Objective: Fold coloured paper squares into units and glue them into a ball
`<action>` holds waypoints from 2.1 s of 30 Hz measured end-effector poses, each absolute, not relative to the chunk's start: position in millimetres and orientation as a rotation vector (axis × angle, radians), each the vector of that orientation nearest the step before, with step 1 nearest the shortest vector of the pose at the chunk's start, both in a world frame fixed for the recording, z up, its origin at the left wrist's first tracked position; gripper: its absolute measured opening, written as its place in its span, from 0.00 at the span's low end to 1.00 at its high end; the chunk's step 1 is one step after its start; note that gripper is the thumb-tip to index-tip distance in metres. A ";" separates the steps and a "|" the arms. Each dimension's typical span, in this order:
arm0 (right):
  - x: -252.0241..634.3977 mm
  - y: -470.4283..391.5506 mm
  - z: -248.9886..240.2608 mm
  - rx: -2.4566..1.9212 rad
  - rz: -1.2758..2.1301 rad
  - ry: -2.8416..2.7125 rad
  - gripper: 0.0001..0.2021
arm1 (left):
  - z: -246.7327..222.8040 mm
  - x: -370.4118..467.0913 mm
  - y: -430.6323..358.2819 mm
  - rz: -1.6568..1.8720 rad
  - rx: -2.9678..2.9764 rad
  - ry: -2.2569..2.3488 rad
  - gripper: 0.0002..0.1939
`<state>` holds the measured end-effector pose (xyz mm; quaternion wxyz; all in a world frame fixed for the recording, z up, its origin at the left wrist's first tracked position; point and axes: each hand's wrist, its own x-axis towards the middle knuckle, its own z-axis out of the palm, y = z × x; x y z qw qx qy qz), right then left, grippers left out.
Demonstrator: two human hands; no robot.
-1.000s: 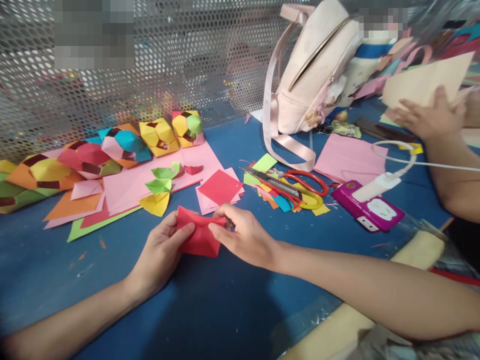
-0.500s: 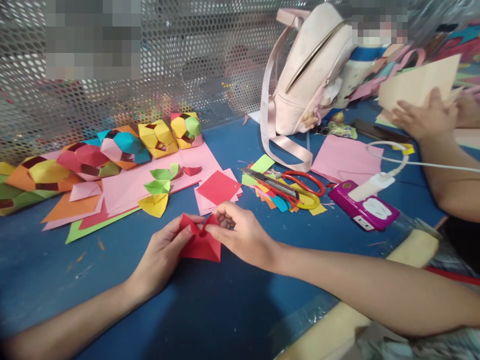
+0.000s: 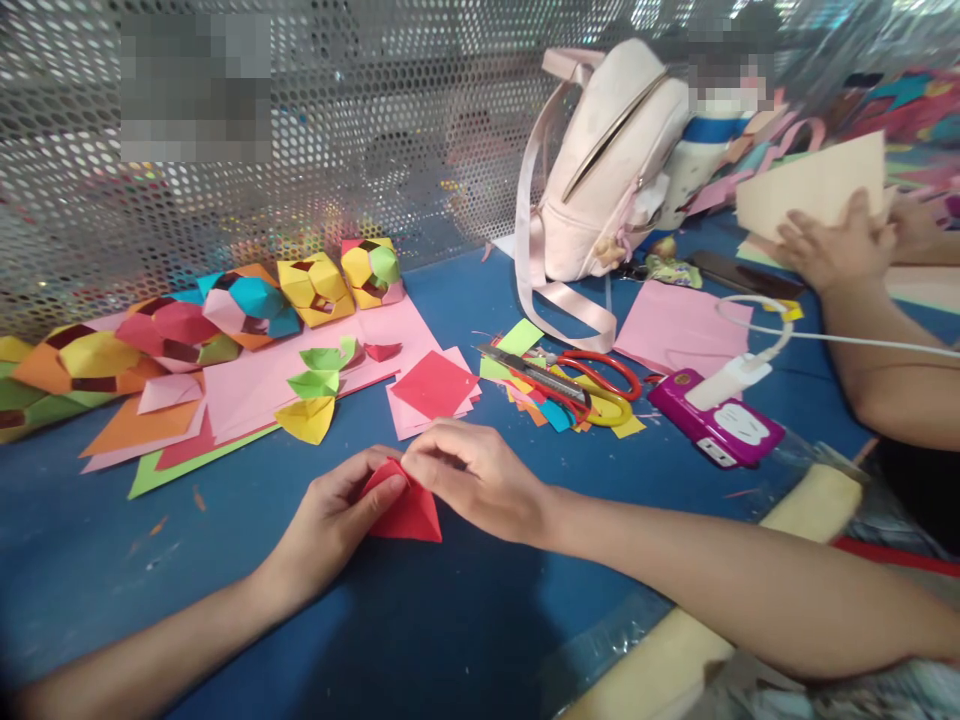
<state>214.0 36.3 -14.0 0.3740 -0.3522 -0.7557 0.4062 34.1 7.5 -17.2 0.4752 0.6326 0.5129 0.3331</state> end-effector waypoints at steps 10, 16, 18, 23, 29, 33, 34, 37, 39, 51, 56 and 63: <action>231.3 90.3 -34.1 -1.041 -0.015 -2.434 0.12 | -15.0 35.1 6.9 0.820 1.483 1.304 0.10; 227.8 100.1 -28.8 -0.834 0.151 -2.545 0.12 | -13.2 35.5 6.8 0.851 1.504 1.268 0.11; 224.2 110.3 -23.5 -0.861 0.166 -2.542 0.13 | -12.7 36.0 6.3 0.857 1.498 1.281 0.11; 208.2 132.5 -18.7 -0.916 0.200 -2.490 0.14 | -16.3 34.9 5.6 0.894 1.481 1.272 0.11; 198.6 136.6 -31.7 -0.858 0.210 -2.472 0.14 | -19.9 33.7 6.6 0.916 1.468 1.253 0.12; 199.7 130.4 -39.0 -0.821 0.213 -2.456 0.14 | -18.9 33.2 6.6 0.929 1.425 1.264 0.13; 200.4 128.1 -40.4 -0.815 0.206 -2.447 0.14 | -18.6 32.9 6.5 0.934 1.413 1.267 0.13; 202.4 120.3 -44.8 -0.787 0.179 -2.426 0.14 | -18.2 32.2 6.3 0.956 1.388 1.274 0.14; 203.3 115.7 -47.8 -0.759 0.161 -2.418 0.14 | -18.5 31.7 6.4 0.969 1.374 1.284 0.13; 202.9 104.8 -19.3 -0.742 0.193 -2.127 0.10 | -19.6 25.5 8.4 1.001 1.330 1.322 0.12; 203.9 105.8 -10.5 -0.796 0.193 -1.989 0.06 | -18.9 25.7 9.1 0.980 1.342 1.319 0.12; 203.6 107.6 -15.1 -0.759 0.163 -2.003 0.06 | -18.3 25.8 8.5 0.957 1.321 1.321 0.12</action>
